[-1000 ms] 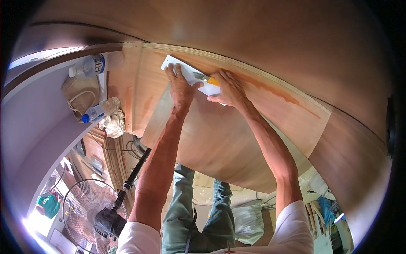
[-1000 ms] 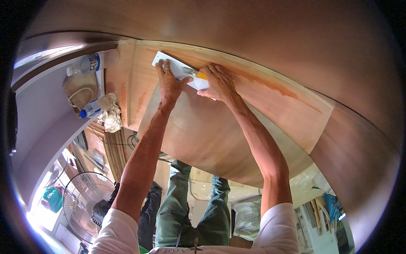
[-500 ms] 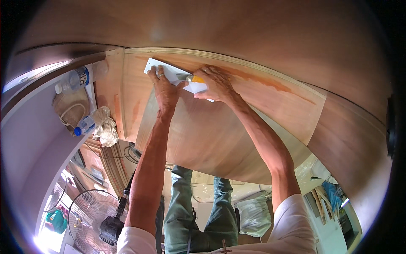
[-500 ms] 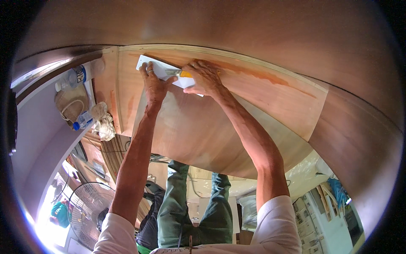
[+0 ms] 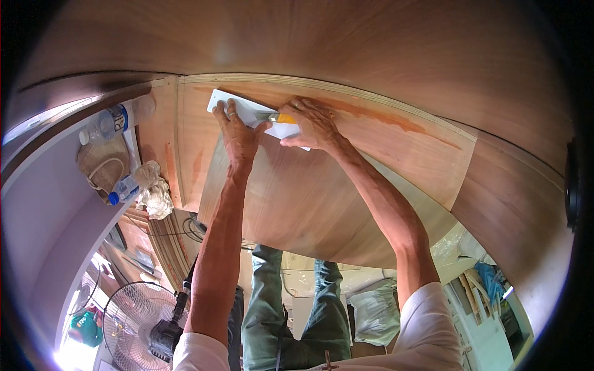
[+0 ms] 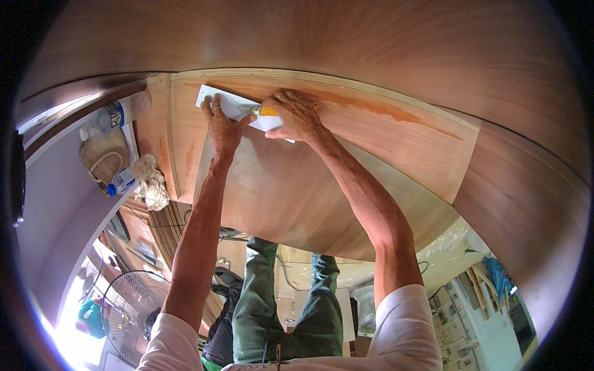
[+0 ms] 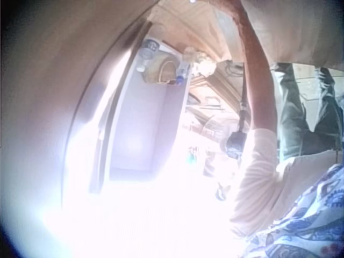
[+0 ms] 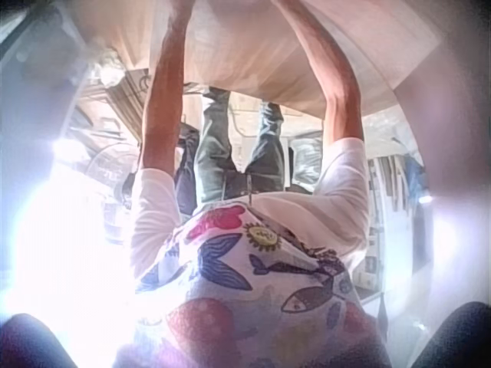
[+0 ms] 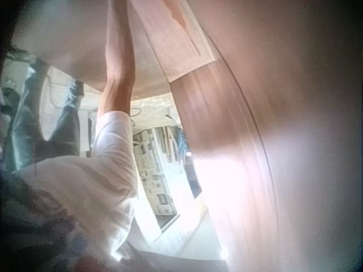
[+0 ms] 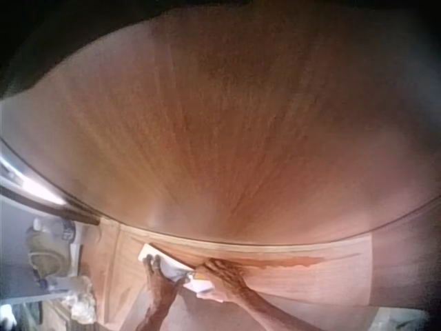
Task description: The person applies a veneer sheet to a wooden panel by cutting the sheet with a utility knife, positioning it on the panel, and pressing it down with a cloth.
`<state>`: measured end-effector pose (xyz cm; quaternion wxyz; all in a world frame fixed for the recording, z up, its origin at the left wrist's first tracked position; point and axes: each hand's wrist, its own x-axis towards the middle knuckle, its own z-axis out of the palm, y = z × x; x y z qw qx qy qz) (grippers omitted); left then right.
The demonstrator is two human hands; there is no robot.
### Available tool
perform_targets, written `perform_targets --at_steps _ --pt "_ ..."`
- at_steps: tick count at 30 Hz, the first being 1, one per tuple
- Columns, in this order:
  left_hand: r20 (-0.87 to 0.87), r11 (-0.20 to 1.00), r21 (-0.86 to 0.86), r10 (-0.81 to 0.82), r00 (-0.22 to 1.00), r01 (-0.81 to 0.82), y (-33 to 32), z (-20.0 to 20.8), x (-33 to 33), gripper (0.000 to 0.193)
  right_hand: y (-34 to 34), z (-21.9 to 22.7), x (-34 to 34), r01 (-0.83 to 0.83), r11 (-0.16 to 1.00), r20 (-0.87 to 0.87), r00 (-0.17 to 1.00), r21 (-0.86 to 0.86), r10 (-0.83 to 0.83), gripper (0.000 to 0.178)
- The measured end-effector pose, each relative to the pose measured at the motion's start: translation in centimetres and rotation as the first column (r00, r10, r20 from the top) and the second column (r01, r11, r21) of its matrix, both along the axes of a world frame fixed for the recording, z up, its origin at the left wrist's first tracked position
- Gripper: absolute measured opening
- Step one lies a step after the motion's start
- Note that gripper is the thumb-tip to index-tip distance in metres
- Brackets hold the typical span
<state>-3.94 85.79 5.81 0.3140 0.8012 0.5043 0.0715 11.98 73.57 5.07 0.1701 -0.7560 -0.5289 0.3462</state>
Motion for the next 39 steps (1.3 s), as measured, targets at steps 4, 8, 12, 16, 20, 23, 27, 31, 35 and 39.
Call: perform_targets --at_steps 4,8,12,16,20,23,27,31,35,39 --pt "-0.048 0.996 0.075 -0.034 0.998 0.038 -0.1 -0.4 -0.2 0.111 0.0 0.1 0.1 0.009 1.0 -0.02 1.0 -0.007 -0.009 0.081" --pt "-0.028 0.998 0.052 -0.031 0.999 0.033 0.1 -0.6 -0.4 0.114 0.1 0.6 0.0 0.006 1.0 -0.014 1.0 -0.026 -0.006 0.081" --pt "-0.028 0.999 0.035 -0.029 0.999 0.03 -0.1 -0.8 -0.3 0.113 -0.2 0.3 -0.1 0.01 0.999 0.011 1.0 -0.046 -0.009 0.083" --pt "-0.038 0.998 0.047 -0.038 0.999 0.04 -0.1 -0.8 -0.3 0.113 -0.2 -0.2 0.0 0.014 1.0 -0.038 0.999 -0.004 -0.014 0.081" --pt "-0.032 0.999 0.044 -0.03 0.999 0.031 -0.2 -1.0 -0.4 0.113 -0.4 -0.4 -0.4 0.033 0.999 -0.003 0.999 -0.023 -0.033 0.082" --pt "-0.028 0.998 0.053 -0.034 0.999 0.036 -0.1 -1.0 -0.6 0.111 -0.4 0.0 -0.5 0.035 0.998 0.007 0.999 -0.044 -0.035 0.083" --pt "-0.022 0.995 0.074 -0.066 0.998 0.068 -0.1 -0.9 -0.6 0.108 -0.3 -0.2 -0.1 0.01 1.0 -0.037 0.999 -0.02 -0.011 0.086" --pt "-0.043 0.992 0.09 -0.085 0.995 0.089 -0.3 -0.8 -0.4 0.11 -0.6 -1.0 -0.2 0.032 0.999 -0.026 0.999 0.019 -0.032 0.086" --pt "-0.025 0.993 0.1 -0.064 0.998 0.066 -0.7 -0.7 -0.5 0.105 -0.4 -0.4 -0.3 0.015 0.999 0.009 1.0 -0.043 -0.014 0.084" --pt "0.035 0.996 0.079 -0.045 0.998 0.042 -0.8 -0.4 -0.6 0.103 -0.4 -0.1 -0.4 0.019 0.999 0.007 1.0 0.029 -0.02 0.081"
